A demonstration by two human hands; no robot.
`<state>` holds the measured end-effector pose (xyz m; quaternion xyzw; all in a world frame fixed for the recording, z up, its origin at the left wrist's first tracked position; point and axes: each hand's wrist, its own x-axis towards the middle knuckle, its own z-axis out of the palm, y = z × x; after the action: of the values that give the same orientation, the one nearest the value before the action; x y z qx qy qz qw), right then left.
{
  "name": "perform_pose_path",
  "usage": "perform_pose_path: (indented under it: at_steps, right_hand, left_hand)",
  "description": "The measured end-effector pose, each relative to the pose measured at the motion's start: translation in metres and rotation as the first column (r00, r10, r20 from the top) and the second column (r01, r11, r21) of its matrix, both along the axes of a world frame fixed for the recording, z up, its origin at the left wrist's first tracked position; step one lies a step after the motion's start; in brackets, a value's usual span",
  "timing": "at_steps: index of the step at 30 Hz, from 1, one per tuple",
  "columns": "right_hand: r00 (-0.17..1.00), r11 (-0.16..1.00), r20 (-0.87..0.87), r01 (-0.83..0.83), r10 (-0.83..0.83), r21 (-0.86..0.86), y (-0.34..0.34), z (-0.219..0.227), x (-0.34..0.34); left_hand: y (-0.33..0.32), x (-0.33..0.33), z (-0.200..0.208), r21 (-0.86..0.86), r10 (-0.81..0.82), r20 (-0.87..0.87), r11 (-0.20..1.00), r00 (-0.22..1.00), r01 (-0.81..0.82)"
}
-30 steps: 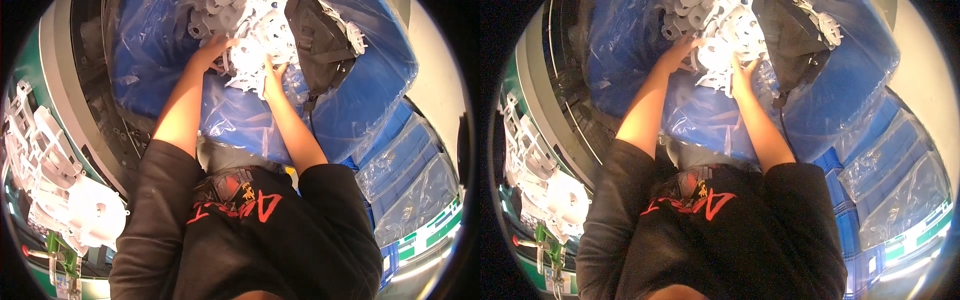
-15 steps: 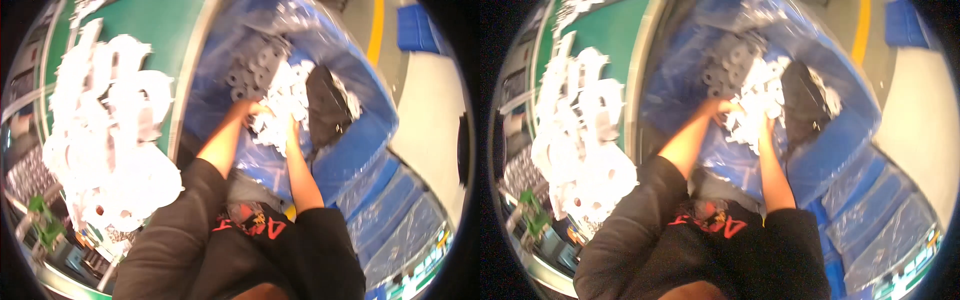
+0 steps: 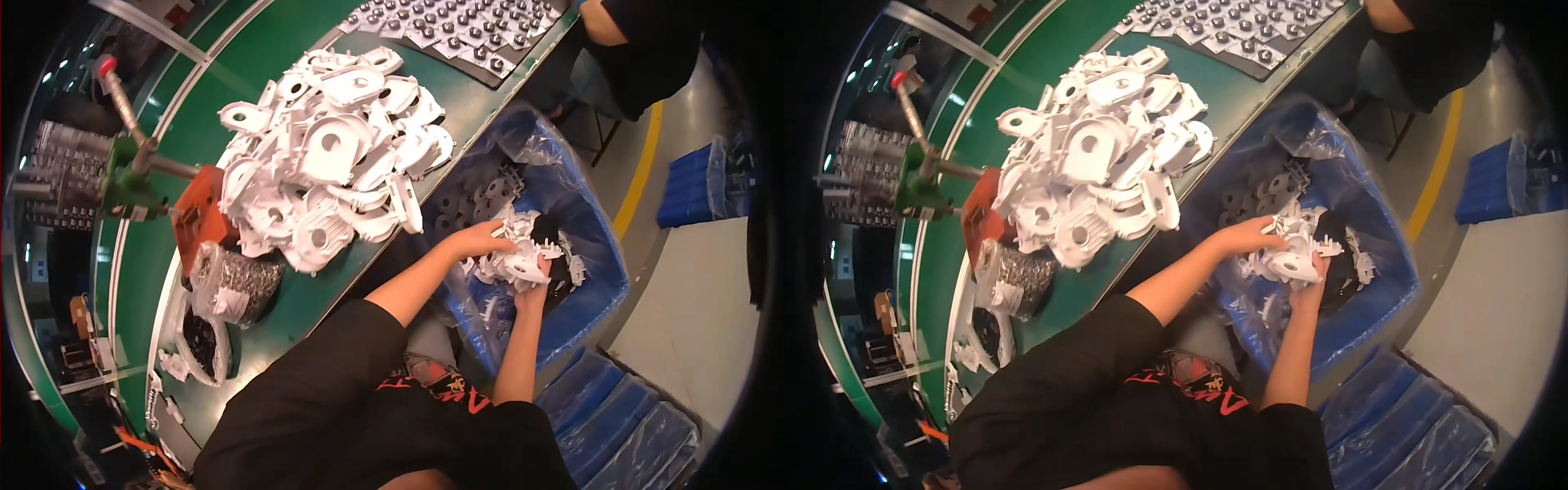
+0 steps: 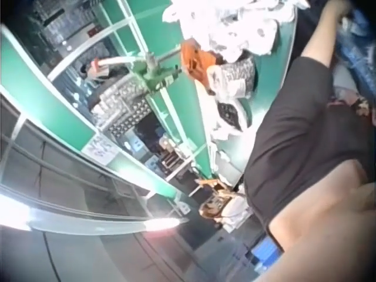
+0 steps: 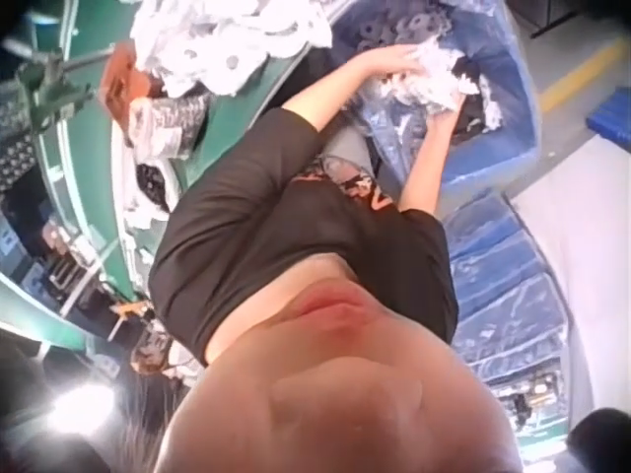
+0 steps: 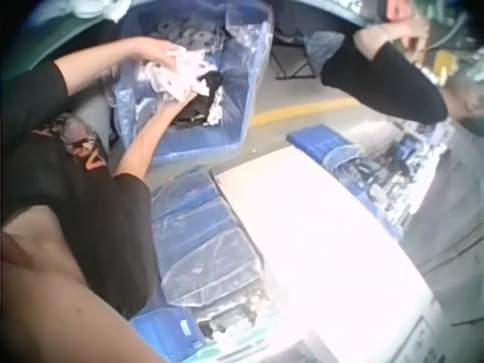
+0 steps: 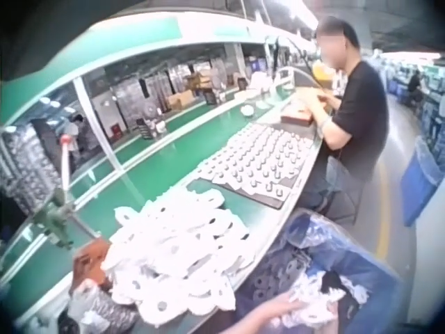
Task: Assembling small plastic parts using a manual press fixture on a factory production line.
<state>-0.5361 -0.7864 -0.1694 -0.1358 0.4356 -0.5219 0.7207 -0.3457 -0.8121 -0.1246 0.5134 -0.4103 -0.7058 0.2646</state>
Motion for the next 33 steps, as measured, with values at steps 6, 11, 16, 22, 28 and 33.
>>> perform_pose_path:
  at_steps: [6, 11, 16, 22, 28, 33]
  right_hand:
    - [0.997, 0.936, 0.074, 0.003, 0.024, -0.351, -0.021, 0.130, 0.008]
    - [0.959, 0.754, 0.030, -0.203, 0.283, -0.624, -0.037, 0.251, 0.066]
    - [0.881, 0.620, -0.115, -0.410, 0.459, -0.669, -0.058, 0.294, 0.178]
    - [0.665, 0.444, -0.593, -0.746, 0.454, -0.496, -0.032, 0.316, 0.293]
    - [0.519, 0.118, -0.751, -0.786, -0.407, -0.607, -0.055, 0.272, 0.331]
    - [0.532, 0.257, -0.836, -0.796, -0.133, -0.548, -0.048, 0.252, 0.336]
  left_hand:
    - [0.029, -0.006, 0.135, -0.377, 0.183, -0.052, 0.907, 0.982, -0.189]
    - [0.060, 0.037, 0.235, -0.672, 0.414, -0.130, 0.631, 0.901, -0.387]
    - [0.112, 0.129, 0.297, -0.774, 0.732, 0.189, 0.522, 0.655, -0.360]
    - [0.147, 0.218, 0.264, -0.822, 0.834, 0.527, 0.548, 0.162, -0.151]
    - [0.150, 0.222, 0.242, -0.776, 0.796, 0.605, 0.582, -0.027, -0.242]
    - [0.136, 0.208, 0.214, -0.859, 0.870, 0.493, 0.484, -0.009, -0.167]
